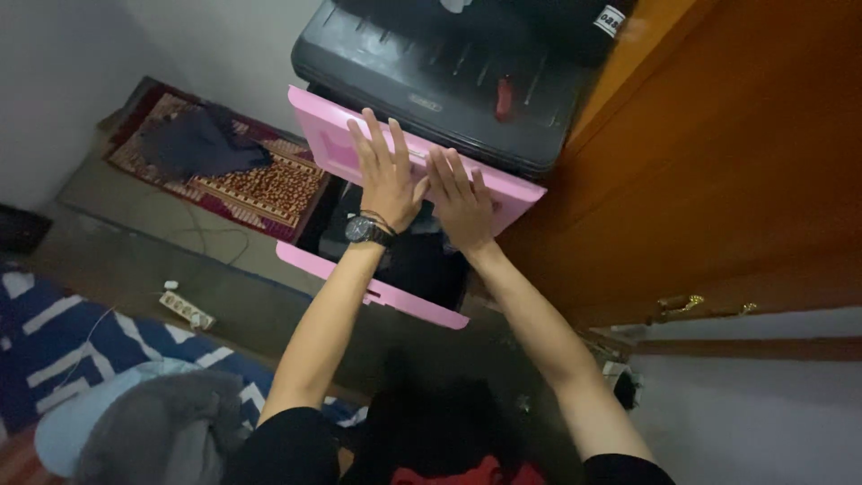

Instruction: Organizing folded clothes and placing them into a plastic drawer unit.

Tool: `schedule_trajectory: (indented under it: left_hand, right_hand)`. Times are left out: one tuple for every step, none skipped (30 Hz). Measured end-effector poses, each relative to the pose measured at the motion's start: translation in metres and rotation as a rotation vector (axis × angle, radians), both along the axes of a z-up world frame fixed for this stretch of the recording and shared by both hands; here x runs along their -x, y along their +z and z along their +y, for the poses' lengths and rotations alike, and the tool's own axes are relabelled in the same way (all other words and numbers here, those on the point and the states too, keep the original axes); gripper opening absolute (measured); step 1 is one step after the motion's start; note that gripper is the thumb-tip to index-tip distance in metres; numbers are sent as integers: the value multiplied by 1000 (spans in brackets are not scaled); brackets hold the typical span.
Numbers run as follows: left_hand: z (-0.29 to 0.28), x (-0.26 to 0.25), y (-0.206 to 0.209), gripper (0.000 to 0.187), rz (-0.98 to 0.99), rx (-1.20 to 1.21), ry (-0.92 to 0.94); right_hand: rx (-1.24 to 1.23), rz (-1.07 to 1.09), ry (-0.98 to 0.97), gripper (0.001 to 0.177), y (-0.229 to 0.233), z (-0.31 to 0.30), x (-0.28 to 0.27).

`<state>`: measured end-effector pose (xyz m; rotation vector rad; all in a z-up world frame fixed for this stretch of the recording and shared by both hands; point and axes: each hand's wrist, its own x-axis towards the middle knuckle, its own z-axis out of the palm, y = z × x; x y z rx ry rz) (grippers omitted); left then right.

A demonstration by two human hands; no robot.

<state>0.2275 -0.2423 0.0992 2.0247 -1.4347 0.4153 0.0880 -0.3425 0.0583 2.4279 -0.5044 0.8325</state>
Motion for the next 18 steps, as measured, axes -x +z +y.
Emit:
schedule_trajectory:
  left_hand:
    - [-6, -4, -2, 122, 3, -1, -10]
    - [-13, -7, -5, 123, -7, 45, -20]
    - [-20, -9, -8, 124, -18, 91, -30]
    - [-25, -12, -9, 124, -15, 91, -39]
    - [-30, -14, -11, 120, -6, 79, -27]
    - [-34, -15, -13, 116, 3, 67, -14]
    - [-37, -18, -19, 116, 5, 64, -22]
    - [-40, -21, -26, 108, -25, 90, -12]
    - [-43, -23, -32, 100, -54, 118, 1]
    - [-43, -24, -33, 100, -53, 116, -5]
    - [-42, -25, -33, 96, -61, 121, 4]
    - [-41, -25, -34, 92, -69, 126, 13]
    - [-34, -24, -28, 92, -67, 116, 12]
    - [-26, -23, -21, 93, -58, 102, -29]
    - [-19, -23, -14, 95, -49, 90, -64]
    - [-11, -20, -12, 95, -48, 84, -58]
    - [0, -14, -11, 99, 61, -6, -88]
    - [12, -7, -11, 104, 170, -95, -119]
  right_hand:
    - [-1, 3, -10, 59, -6, -6, -3]
    - [-4, 10, -9, 60, -13, -12, -7]
    - [-6, 17, -7, 61, -19, -19, -9]
    - [-6, 20, -16, 61, -22, -27, -11]
    - [9, 25, -3, 60, -24, -34, -12]
    - [24, 31, 11, 60, -27, -41, -13]
    - [20, 33, 2, 60, -27, -43, -13]
    - [45, 36, 17, 60, -27, -45, -13]
    - [70, 40, 35, 60, -27, -47, -14]
    - [67, 41, 30, 60, -25, -48, -15]
    - [58, 37, 37, 61, -24, -48, -16]
    - [48, 33, 44, 62, -23, -48, -16]
    - [39, 34, 44, 62, -20, -42, -14]
    - [-70, 38, 77, 62, -17, -36, -11]
    - [-175, 42, 117, 62, -13, -31, -10]
    - [-182, 44, 122, 62, -1, -24, -7]
    - [-322, 34, 167, 62, 10, -14, -1]
    - [-463, 25, 210, 63, 20, -4, 4]
